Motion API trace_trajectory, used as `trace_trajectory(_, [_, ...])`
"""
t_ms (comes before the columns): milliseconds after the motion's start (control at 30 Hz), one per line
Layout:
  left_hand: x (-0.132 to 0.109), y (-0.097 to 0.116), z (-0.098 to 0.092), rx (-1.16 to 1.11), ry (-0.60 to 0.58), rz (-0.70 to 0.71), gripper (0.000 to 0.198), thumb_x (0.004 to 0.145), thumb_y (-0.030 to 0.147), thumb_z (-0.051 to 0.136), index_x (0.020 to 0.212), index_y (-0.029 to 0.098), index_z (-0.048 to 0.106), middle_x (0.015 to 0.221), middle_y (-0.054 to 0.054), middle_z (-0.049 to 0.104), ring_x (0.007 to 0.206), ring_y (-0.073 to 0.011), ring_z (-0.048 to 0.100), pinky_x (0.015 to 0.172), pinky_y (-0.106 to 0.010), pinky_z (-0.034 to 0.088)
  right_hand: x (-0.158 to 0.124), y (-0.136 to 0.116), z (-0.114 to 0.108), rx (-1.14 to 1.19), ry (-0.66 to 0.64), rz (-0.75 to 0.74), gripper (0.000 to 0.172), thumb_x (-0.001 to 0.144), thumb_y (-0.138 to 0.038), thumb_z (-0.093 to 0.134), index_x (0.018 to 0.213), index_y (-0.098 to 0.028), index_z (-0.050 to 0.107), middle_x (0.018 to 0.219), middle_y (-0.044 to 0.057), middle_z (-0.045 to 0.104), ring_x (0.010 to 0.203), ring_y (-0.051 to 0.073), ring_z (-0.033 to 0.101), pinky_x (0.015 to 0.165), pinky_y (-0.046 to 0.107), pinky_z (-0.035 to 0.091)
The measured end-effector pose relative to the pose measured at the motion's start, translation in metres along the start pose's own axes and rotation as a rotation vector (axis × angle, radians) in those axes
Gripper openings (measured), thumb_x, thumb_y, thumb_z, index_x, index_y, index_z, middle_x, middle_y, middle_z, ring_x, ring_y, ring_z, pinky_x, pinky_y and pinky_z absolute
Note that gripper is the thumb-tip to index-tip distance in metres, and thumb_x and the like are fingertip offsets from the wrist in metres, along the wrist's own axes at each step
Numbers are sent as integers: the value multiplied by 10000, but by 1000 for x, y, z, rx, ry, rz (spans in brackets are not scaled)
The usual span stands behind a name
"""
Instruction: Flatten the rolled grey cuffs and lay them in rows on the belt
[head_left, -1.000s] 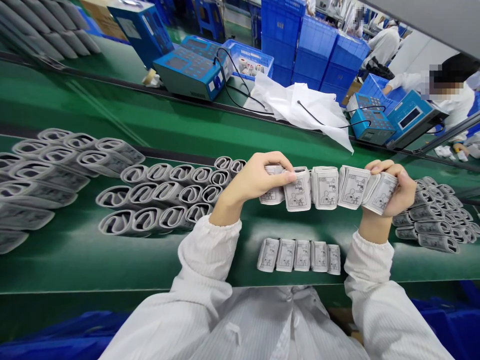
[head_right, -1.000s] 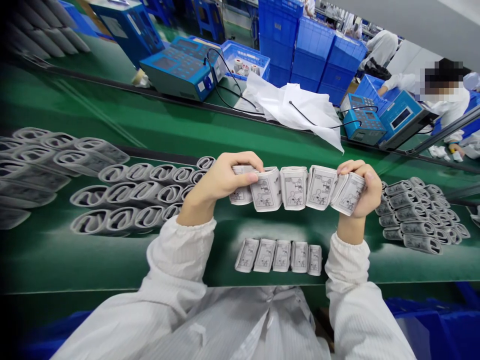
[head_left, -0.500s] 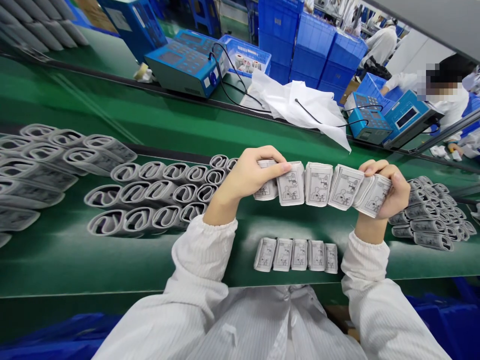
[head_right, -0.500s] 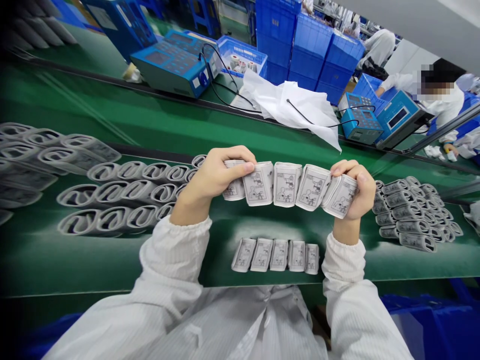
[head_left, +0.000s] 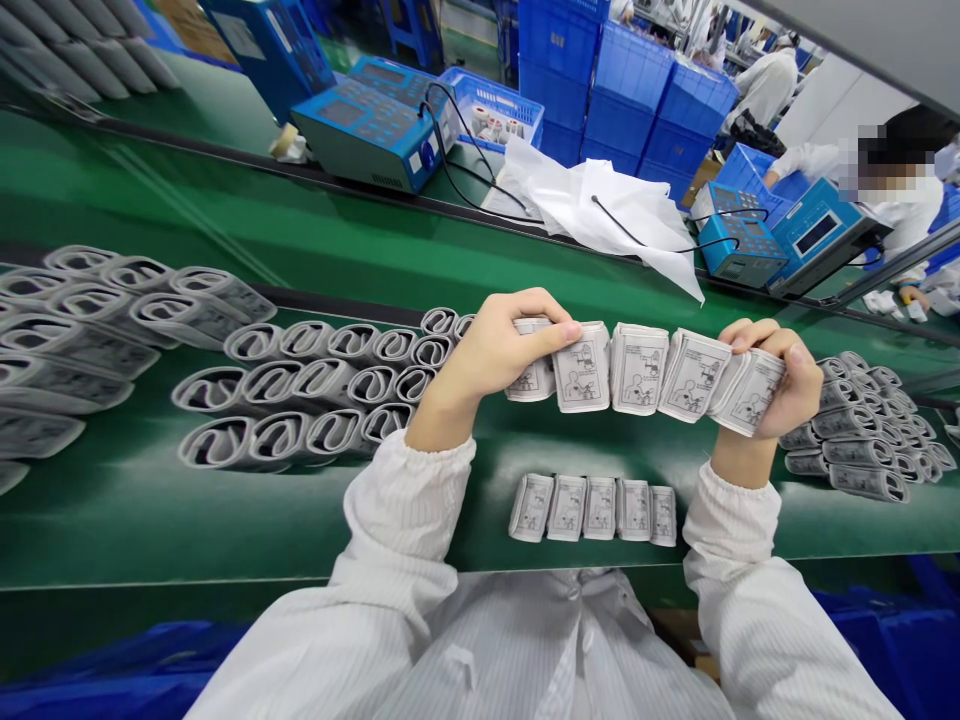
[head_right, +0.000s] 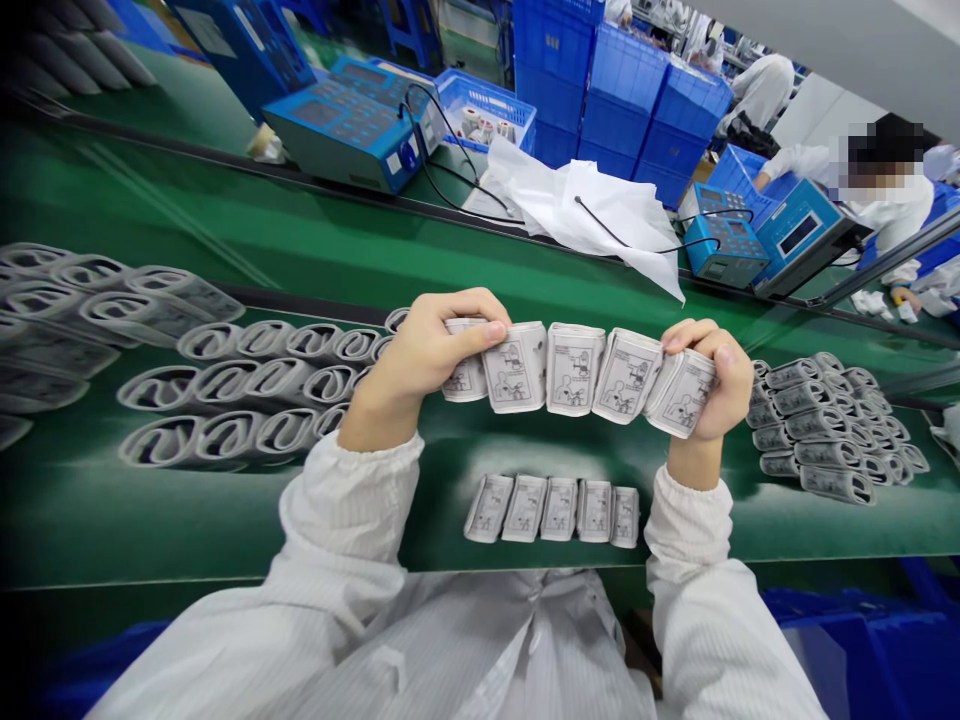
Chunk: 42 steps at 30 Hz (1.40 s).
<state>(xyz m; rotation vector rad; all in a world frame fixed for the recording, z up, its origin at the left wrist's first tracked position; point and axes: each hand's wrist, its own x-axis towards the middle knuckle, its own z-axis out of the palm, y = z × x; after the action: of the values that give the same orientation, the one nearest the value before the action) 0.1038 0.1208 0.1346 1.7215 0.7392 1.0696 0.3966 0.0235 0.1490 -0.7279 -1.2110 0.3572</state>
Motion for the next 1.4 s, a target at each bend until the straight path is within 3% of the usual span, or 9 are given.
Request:
trace_trajectory(200, [-3,4,2,26,4,28,403,872,586,866,783,199,793,886,-66,777,823,-220,704,806,-361,554,-1,-6,-1,-85,-32,-11,461,1009,-511,639,623,-282,530,719,54,565,674,250,576,613,449,464])
trace_trajectory(400, [-6,6,-2,25,7,17,414,874,599,861,783,201,796,895,-71,789,816,-221,702,788,-358,554,-1,-7,1,1,-43,-18,414,1016,-407,627,638,-253,560,727,57,596,685,231,599,620,419,454])
trace_trajectory(733, [-4,5,-2,-12,-11,-10,390,866,573,863,773,202,787,905,-68,797,805,-210,692,760,-344,523,-1,-6,2,44,-21,4,396,1005,-380,615,630,-253,602,719,53,617,679,234,608,636,411,448])
trace_trajectory(1400, [-3,4,-2,15,-30,-21,402,879,590,833,787,201,798,920,-76,800,810,-217,695,759,-343,543,-2,-12,4,-94,-12,13,451,987,-505,627,614,-280,508,704,53,550,657,253,569,614,448,437])
